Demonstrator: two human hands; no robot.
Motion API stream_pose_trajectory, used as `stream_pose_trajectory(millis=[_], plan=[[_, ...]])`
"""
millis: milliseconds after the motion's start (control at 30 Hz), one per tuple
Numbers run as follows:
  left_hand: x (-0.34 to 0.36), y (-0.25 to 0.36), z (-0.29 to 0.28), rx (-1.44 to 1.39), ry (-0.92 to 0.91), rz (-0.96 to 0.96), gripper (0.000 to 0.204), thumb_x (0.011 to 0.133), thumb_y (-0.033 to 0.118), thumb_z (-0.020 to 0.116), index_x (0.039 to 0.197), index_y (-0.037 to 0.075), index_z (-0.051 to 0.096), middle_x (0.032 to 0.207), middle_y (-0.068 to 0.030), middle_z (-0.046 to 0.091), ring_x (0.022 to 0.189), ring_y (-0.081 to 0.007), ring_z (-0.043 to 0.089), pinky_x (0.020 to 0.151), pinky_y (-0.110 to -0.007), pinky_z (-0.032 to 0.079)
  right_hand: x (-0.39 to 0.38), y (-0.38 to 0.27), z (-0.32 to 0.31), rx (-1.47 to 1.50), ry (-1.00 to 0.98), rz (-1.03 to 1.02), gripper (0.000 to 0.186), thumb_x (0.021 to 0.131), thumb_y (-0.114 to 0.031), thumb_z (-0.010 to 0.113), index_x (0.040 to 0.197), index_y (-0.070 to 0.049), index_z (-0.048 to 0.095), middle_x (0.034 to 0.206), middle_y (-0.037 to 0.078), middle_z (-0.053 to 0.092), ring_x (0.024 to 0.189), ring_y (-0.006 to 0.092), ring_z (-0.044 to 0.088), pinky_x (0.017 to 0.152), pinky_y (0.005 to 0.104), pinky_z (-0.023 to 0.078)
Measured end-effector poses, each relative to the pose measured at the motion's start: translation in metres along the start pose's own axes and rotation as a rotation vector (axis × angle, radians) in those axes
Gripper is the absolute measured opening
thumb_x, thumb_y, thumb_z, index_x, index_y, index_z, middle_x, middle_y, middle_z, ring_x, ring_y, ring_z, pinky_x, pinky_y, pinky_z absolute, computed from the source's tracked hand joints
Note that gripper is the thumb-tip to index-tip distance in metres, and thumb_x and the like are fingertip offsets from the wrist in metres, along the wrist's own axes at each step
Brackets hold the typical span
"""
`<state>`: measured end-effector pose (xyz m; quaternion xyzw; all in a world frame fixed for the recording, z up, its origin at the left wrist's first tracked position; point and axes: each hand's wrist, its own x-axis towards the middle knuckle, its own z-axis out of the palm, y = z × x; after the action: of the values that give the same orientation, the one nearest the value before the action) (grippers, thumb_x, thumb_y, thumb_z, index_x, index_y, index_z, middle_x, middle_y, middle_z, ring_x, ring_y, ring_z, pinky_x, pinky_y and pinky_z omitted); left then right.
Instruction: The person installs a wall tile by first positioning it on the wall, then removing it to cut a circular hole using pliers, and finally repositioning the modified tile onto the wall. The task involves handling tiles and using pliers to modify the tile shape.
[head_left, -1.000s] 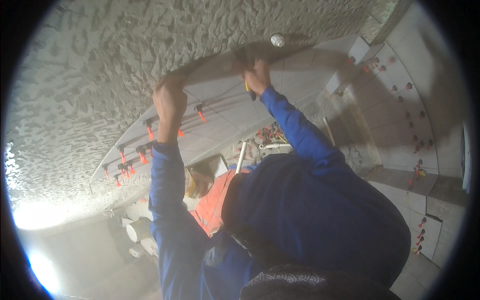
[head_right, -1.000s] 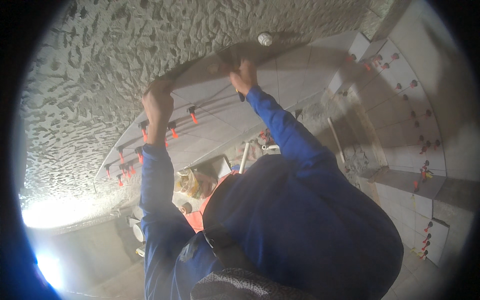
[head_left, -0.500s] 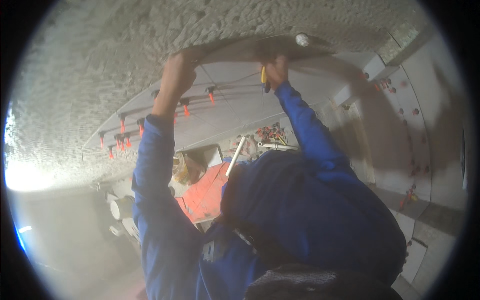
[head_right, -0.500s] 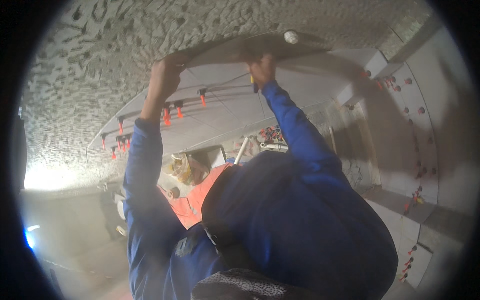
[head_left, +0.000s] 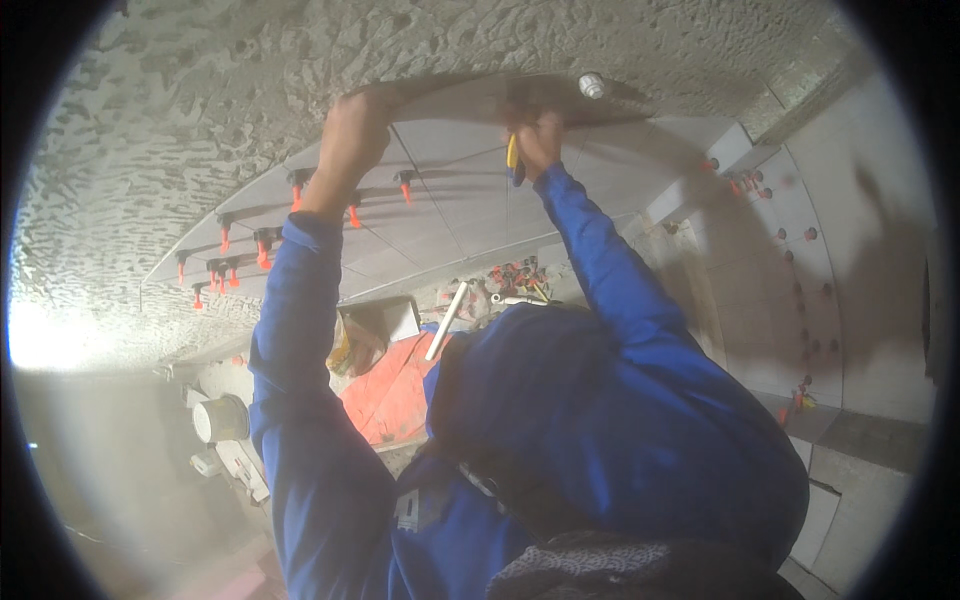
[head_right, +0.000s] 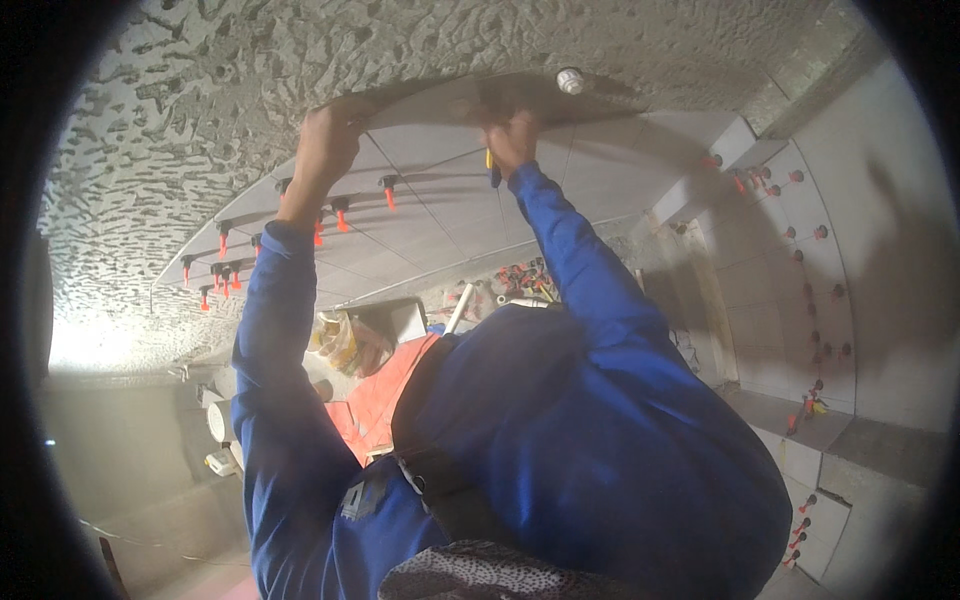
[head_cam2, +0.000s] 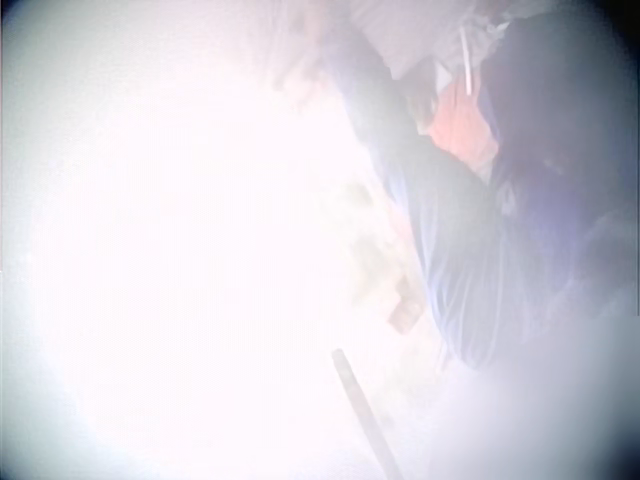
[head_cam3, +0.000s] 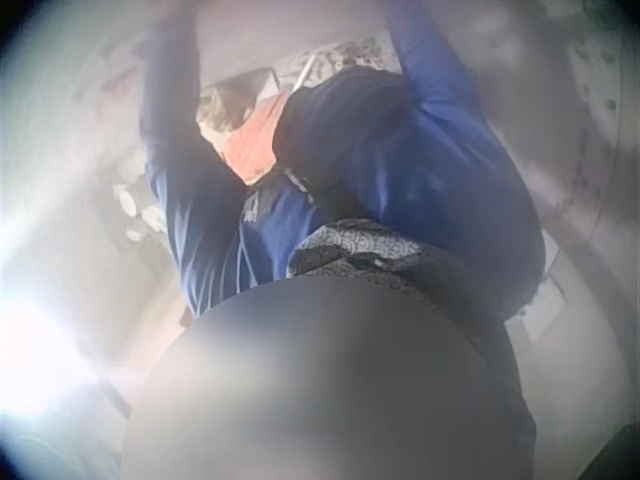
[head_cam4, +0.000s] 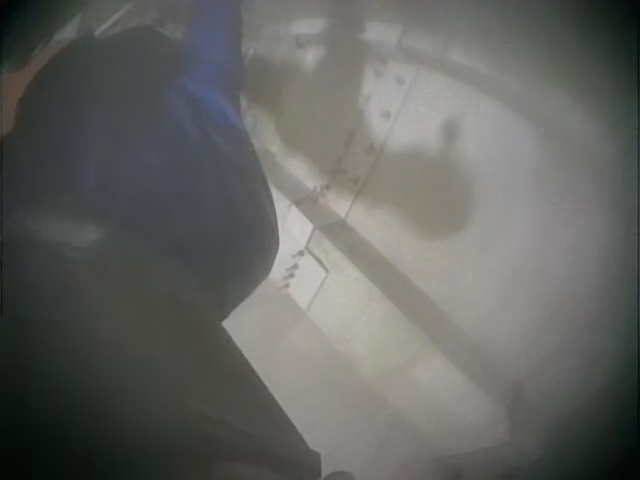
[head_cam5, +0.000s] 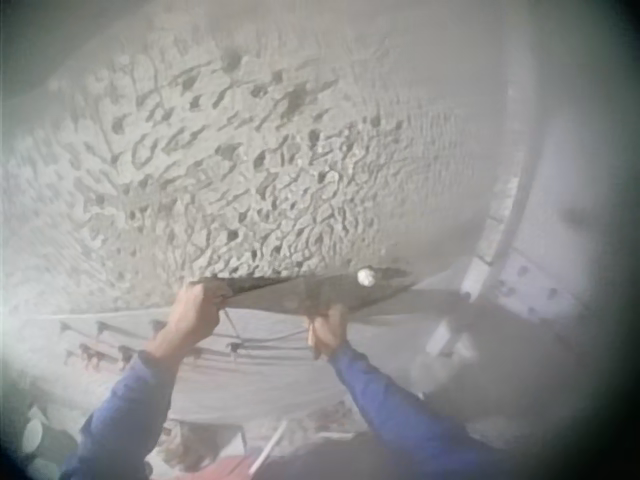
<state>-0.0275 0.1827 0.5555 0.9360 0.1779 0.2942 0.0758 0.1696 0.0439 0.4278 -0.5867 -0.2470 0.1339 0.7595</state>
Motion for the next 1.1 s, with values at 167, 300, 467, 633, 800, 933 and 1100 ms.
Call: stream_pose_trajectory(millis=[167,300,467,633,800,933,1100], plan=[[-0.001,-0.003,0.004,-0.054,0.015,-0.028,0.031,0.079,-0.006,0.059,0.103,0.007,0.073,0.108,-0.0140,0.071,0.098,-0.0374,0.066,0.083,-0.043,0.053,-0.005,-0.013,-0.001,-0.023,-0.018,0.031,0.017,0.084,-0.015,0.070,0.085,0.000,0.063,0.067,0.005,0.060,0.054,0.0138,0.057,0.048,0.0313,0.044],[-0.004,-0.001,0.006,-0.066,0.075,0.000,0.028,0.078,-0.005,0.060,0.101,0.005,0.073,0.106,-0.0145,0.070,0.097,-0.0376,0.066,0.081,-0.043,0.053,-0.005,-0.016,-0.001,-0.012,-0.045,0.041,0.022,0.083,-0.017,0.071,0.090,0.002,0.061,0.067,0.005,0.059,0.054,0.0133,0.056,0.049,0.0302,0.043],[-0.004,0.001,0.010,-0.070,0.112,-0.002,0.027,0.077,-0.004,0.061,0.099,0.005,0.073,0.100,-0.0147,0.070,0.093,-0.0381,0.065,0.078,-0.043,0.052,-0.003,-0.012,-0.001,0.018,-0.034,0.018,0.026,0.082,-0.018,0.072,0.094,0.002,0.060,0.067,0.005,0.059,0.055,0.0131,0.056,0.050,0.0307,0.043],[-0.004,-0.001,0.010,-0.095,0.137,0.011,0.023,0.078,-0.002,0.061,0.096,0.006,0.073,0.097,-0.0139,0.069,0.091,-0.0382,0.065,0.077,-0.044,0.051,-0.003,-0.006,-0.003,-0.017,-0.035,0.090,0.028,0.082,-0.019,0.073,0.094,0.003,0.061,0.070,0.006,0.060,0.057,0.0133,0.057,0.051,0.0315,0.044],[-0.005,0.000,0.009,-0.058,0.113,-0.034,0.018,0.081,0.000,0.066,0.096,0.005,0.074,0.097,-0.0138,0.072,0.091,-0.0337,0.069,0.080,-0.039,0.053,-0.004,-0.004,-0.005,-0.023,-0.063,0.081,0.028,0.083,-0.021,0.075,0.093,0.003,0.063,0.072,0.007,0.062,0.059,0.0140,0.059,0.052,0.0309,0.046],[-0.005,-0.001,0.009,-0.051,0.131,-0.034,0.017,0.081,0.000,0.065,0.095,0.005,0.074,0.095,-0.0131,0.072,0.090,-0.0332,0.069,0.078,-0.038,0.053,-0.004,-0.006,-0.003,0.003,-0.051,0.111,0.027,0.084,-0.019,0.076,0.094,0.002,0.063,0.074,0.006,0.062,0.059,0.0135,0.060,0.051,0.0301,0.046],[-0.004,-0.006,0.009,-0.059,0.096,0.002,0.027,0.076,-0.004,0.061,0.097,0.006,0.074,0.098,-0.0138,0.071,0.092,-0.0359,0.067,0.081,-0.041,0.053,-0.004,-0.001,-0.004,0.007,-0.047,0.091,0.023,0.084,-0.014,0.072,0.096,0.004,0.064,0.073,0.006,0.062,0.057,0.0145,0.059,0.051,0.0321,0.047]])
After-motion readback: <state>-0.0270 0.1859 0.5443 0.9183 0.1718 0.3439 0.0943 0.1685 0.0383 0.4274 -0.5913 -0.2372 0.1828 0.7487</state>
